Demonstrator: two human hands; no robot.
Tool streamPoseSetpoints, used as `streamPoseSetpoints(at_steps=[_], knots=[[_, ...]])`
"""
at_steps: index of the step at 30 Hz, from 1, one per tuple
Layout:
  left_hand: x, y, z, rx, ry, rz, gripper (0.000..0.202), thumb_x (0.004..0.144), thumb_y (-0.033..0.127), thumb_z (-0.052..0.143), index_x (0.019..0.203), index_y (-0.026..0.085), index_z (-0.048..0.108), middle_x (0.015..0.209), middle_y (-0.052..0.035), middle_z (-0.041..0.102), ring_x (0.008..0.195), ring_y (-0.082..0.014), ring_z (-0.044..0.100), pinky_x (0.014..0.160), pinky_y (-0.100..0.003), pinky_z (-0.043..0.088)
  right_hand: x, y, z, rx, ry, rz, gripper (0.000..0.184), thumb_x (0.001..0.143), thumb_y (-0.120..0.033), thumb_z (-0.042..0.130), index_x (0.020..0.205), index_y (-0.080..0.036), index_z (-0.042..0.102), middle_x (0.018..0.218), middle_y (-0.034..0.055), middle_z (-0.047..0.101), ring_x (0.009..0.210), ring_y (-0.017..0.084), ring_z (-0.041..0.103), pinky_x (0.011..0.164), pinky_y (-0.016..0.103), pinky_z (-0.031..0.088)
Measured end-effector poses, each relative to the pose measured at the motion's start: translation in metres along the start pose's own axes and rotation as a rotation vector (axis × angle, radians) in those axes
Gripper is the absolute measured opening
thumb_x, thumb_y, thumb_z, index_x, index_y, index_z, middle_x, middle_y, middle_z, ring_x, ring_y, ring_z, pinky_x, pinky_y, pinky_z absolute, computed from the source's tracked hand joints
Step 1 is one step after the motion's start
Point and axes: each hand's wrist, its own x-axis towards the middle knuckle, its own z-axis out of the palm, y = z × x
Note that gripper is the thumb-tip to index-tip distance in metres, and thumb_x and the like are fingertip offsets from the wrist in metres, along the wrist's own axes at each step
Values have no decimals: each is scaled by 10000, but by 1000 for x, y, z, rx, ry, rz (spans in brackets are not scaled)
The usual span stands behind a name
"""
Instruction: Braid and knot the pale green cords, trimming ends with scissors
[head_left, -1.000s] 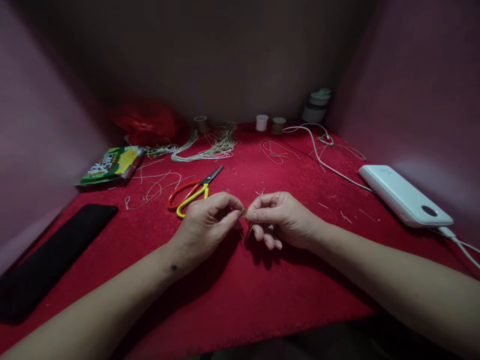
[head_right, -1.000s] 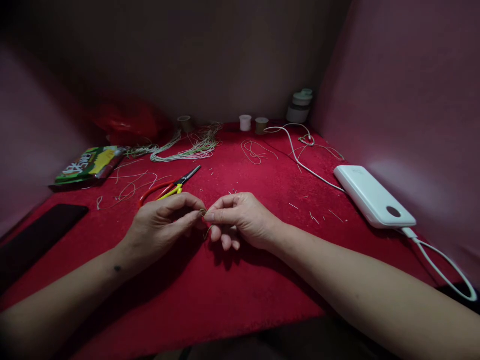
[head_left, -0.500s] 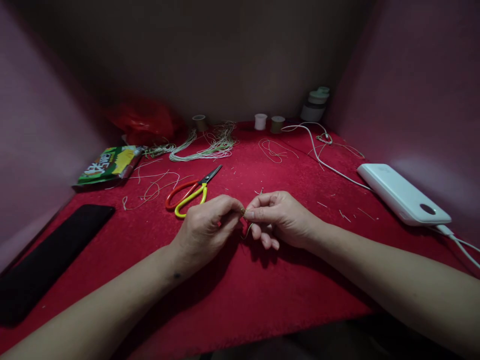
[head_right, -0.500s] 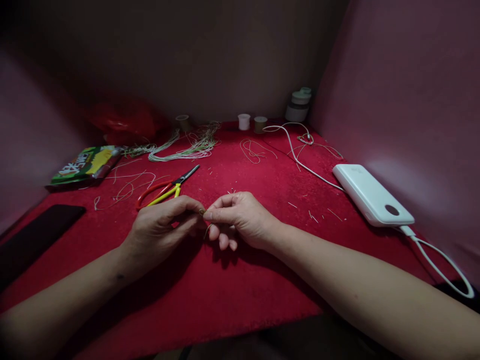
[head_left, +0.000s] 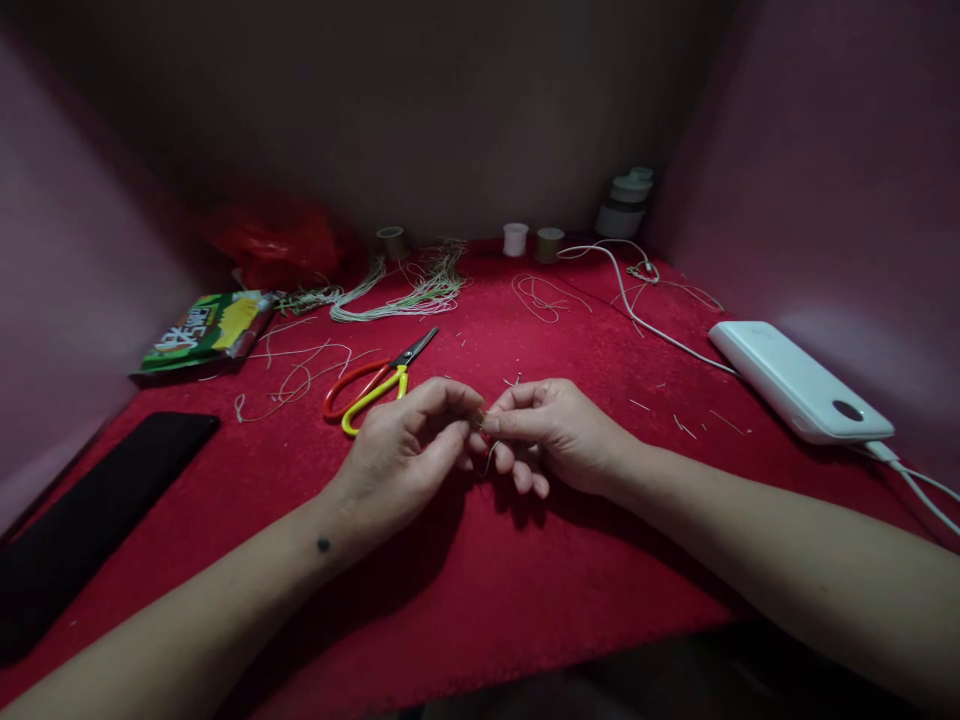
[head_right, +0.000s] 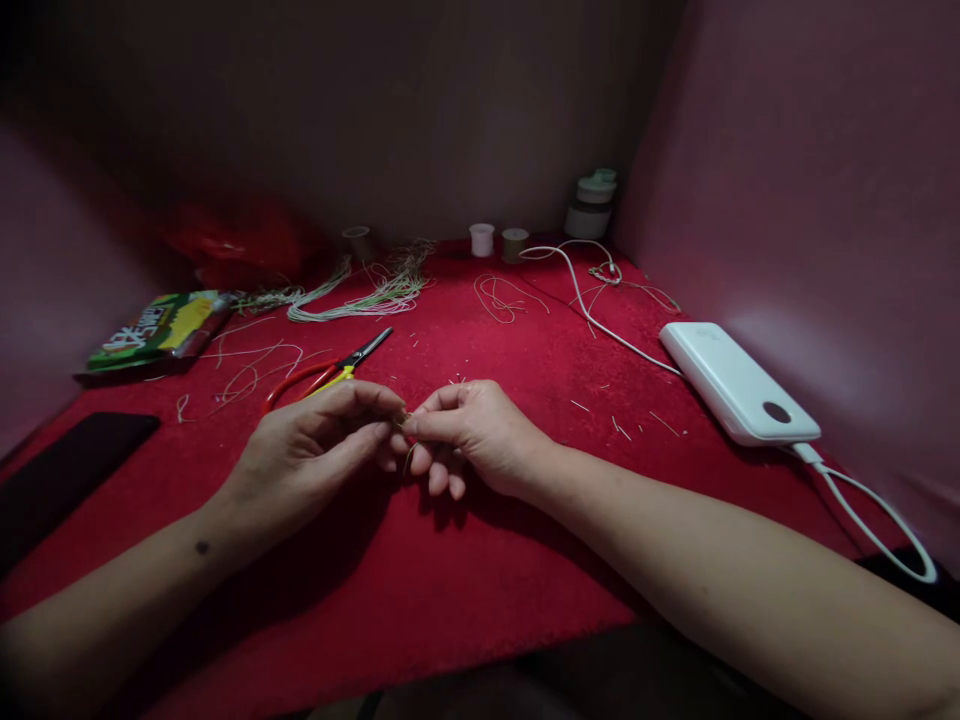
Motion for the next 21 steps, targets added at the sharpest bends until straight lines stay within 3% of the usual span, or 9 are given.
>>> streamPoseSetpoints(at_steps=[8, 13, 18, 21], knots=[[-1, 5, 3, -48, 23, -43, 115, 823, 215, 557, 905, 138, 574, 682, -16, 677, 619, -132, 667, 603, -238, 564, 0, 1, 0, -16, 22, -13, 174, 739, -252, 677, 710, -122, 566, 526, 10, 637, 346, 96, 558, 269, 146, 397], [1, 4, 0, 36, 22, -17, 79, 833, 192, 547, 796, 154, 607, 631, 7, 639, 568, -107, 608, 544, -212, 515, -1, 2, 2, -70, 12, -23, 213, 743, -289, 691, 705, -130, 555, 528, 8, 638, 352, 93, 560, 277, 142, 399], [5, 4, -8, 147, 153, 53, 72, 810, 191, 576, 758, 165, 619, 737, -5, 596, 636, -110, 548, 560, -223, 462, -1, 2, 1, -26, 14, -39, 227, 755, -303, 688, 710, -127, 552, 557, 15, 650, 355, 85, 558, 288, 144, 400], [7, 2, -11, 175, 167, 78, 63, 810, 180, 586, 754, 168, 613, 735, -1, 570, 664, -114, 535, 589, -232, 446, 1, 3, -1, 22, 16, -46, 234, 747, -306, 698, 717, -129, 548, 565, 16, 657, 354, 90, 557, 284, 151, 397]])
